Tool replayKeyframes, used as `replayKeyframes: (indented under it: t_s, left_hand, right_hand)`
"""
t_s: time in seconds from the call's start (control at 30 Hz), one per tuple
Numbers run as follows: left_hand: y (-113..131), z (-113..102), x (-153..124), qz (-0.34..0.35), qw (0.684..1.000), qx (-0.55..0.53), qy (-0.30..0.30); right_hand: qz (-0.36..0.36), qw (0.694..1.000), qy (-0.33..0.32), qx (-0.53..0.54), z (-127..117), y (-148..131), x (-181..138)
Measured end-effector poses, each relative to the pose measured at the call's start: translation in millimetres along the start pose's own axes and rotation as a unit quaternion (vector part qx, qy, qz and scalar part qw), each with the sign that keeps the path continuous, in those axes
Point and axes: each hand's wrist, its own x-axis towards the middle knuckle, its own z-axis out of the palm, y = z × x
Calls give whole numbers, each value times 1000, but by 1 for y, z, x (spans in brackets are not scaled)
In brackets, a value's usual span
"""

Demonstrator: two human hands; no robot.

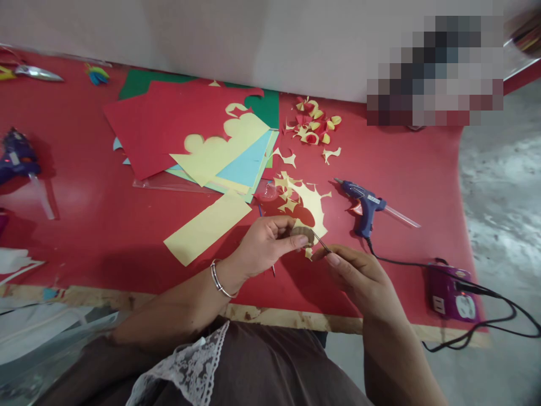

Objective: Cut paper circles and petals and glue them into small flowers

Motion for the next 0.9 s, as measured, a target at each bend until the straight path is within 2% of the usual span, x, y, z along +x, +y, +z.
replayKeyframes:
  t_s: [0.13,0.63,0.9]
  left_hand:
    - [1,-1,0,4,1000,10,-16]
    - [-2,-3,0,-27,998,47,-16]
    - [1,-2,0,-9,998,53,-35]
  right_hand:
    - [0,1000,-5,-12,-2,2,0]
    - [-9,999,-20,-34,-10,5,-2]
    - [-18,998,-9,-66,-13,2,-3]
